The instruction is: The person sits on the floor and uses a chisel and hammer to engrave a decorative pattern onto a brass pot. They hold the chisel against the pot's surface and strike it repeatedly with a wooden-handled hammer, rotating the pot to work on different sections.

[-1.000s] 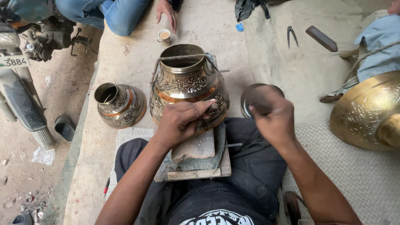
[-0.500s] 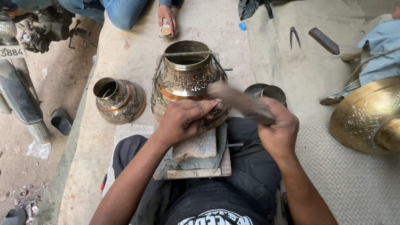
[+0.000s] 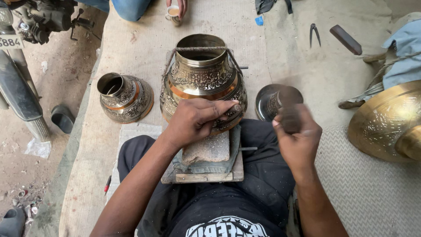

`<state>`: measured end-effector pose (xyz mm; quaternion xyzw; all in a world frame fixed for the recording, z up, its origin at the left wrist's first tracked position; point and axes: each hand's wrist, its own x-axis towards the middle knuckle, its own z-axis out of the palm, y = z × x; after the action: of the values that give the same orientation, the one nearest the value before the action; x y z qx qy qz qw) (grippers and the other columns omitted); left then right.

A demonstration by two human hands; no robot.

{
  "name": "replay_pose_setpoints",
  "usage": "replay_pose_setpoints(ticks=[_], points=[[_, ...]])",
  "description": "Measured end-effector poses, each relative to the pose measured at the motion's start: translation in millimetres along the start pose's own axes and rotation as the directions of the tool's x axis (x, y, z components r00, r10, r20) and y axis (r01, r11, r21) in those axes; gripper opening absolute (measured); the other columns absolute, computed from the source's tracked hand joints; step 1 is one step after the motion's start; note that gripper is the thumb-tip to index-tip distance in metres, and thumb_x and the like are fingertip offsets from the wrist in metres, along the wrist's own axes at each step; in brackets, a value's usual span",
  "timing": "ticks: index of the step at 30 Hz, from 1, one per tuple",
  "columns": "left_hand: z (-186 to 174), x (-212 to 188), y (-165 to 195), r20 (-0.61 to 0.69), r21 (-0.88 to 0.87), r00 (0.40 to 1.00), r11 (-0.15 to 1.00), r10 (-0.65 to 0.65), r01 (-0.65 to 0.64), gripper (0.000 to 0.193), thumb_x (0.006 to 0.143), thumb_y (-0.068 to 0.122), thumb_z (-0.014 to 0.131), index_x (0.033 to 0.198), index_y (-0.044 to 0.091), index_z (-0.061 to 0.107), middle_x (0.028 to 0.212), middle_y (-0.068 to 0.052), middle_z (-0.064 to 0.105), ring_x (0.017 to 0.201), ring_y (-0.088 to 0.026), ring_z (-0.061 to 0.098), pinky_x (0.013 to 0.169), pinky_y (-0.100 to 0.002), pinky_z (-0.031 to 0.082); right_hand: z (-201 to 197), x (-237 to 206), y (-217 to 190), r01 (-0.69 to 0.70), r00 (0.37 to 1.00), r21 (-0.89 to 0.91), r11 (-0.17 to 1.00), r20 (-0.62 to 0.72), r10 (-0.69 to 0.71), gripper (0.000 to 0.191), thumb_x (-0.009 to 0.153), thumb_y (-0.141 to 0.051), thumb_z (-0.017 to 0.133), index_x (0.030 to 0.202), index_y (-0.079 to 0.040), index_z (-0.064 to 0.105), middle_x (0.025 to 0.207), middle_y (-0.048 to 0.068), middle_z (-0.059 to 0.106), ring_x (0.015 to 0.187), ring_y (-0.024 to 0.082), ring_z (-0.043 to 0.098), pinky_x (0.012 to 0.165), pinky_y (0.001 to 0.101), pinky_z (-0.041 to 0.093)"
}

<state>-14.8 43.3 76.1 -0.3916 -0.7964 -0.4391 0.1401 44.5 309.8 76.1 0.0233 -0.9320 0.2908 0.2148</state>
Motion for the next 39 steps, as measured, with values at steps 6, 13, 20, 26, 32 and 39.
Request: replay_pose_setpoints(ticks=[6, 13, 20, 26, 32, 39], points=[[-1, 0, -1, -0.019, 0.009, 0.999, 0.999, 0.037, -0.037, 0.062, 0.078, -0.008, 0.069, 0.135, 0.016, 0.066, 0.095, -0.004, 0.076, 0.086, -0.02, 0.074, 0.079, -0.035, 0.059, -2, 0, -3, -0.006, 1.0, 0.017, 1.0, -0.019, 0.007, 0.032, 0.076, 0.01, 0.073, 0.103, -0.007, 0.07, 0.088, 0.004, 0.075, 0.088, 0.018, 0.072, 0.081, 0.0396, 0.048], [-1, -2, -4, -0.012, 0.012, 1.0, 1.0, 0.029, -0.029, 0.067, 0.078, -0.009, 0.067, 0.139, 0.018, 0.064, 0.094, -0.005, 0.075, 0.085, -0.021, 0.073, 0.08, -0.036, 0.059, -2, 0, -5, 0.079, 0.997, -0.244, 0.967, 0.006, -0.081, 0.037, 0.072, 0.013, 0.074, 0.103, -0.007, 0.073, 0.084, 0.004, 0.076, 0.087, 0.018, 0.072, 0.083, 0.0413, 0.046], [-3, -2, -4, -0.018, 0.037, 0.999, 0.998, 0.043, -0.043, 0.07, 0.073, -0.011, 0.065, 0.138, 0.016, 0.065, 0.096, -0.007, 0.076, 0.086, -0.024, 0.073, 0.081, -0.037, 0.059, -1, 1, -3, 0.031, 0.997, 0.066, 0.997, -0.078, -0.026, 0.031, 0.079, 0.009, 0.075, 0.104, -0.008, 0.071, 0.092, 0.003, 0.074, 0.094, 0.014, 0.071, 0.085, 0.037, 0.048], [2, -5, -5, -0.087, 0.012, 0.996, 1.0, 0.028, -0.027, 0.064, 0.078, -0.01, 0.066, 0.137, 0.017, 0.066, 0.099, -0.004, 0.077, 0.086, -0.02, 0.075, 0.082, -0.035, 0.06, -6, 14, 0, 0.063, 0.998, 0.054, 0.997, 0.012, -0.064, 0.03, 0.079, 0.015, 0.077, 0.101, -0.005, 0.073, 0.091, 0.005, 0.073, 0.081, 0.015, 0.065, 0.081, 0.0347, 0.049], [14, -10, -4, -0.144, 0.108, 0.989, 0.994, -0.015, 0.031, 0.059, 0.083, -0.008, 0.071, 0.135, 0.019, 0.067, 0.094, 0.0, 0.077, 0.08, -0.015, 0.075, 0.076, -0.031, 0.061, -14, 35, -14, -0.085, 0.994, 0.423, 0.902, 0.101, 0.047, 0.024, 0.088, 0.001, 0.075, 0.109, -0.008, 0.069, 0.094, 0.005, 0.072, 0.085, 0.01, 0.069, 0.08, 0.0301, 0.057], [6, -2, -8, -0.262, -0.694, 0.784, 0.674, -0.563, 0.252, 0.05, 0.092, -0.002, 0.076, 0.139, 0.012, 0.065, 0.109, -0.005, 0.08, 0.079, -0.005, 0.07, 0.069, -0.024, 0.06, -17, 8, 13, -0.279, 0.958, 0.172, 0.945, 0.112, 0.263, 0.026, 0.087, -0.007, 0.078, 0.108, -0.005, 0.063, 0.089, 0.004, 0.072, 0.074, 0.014, 0.067, 0.07, 0.0332, 0.053]])
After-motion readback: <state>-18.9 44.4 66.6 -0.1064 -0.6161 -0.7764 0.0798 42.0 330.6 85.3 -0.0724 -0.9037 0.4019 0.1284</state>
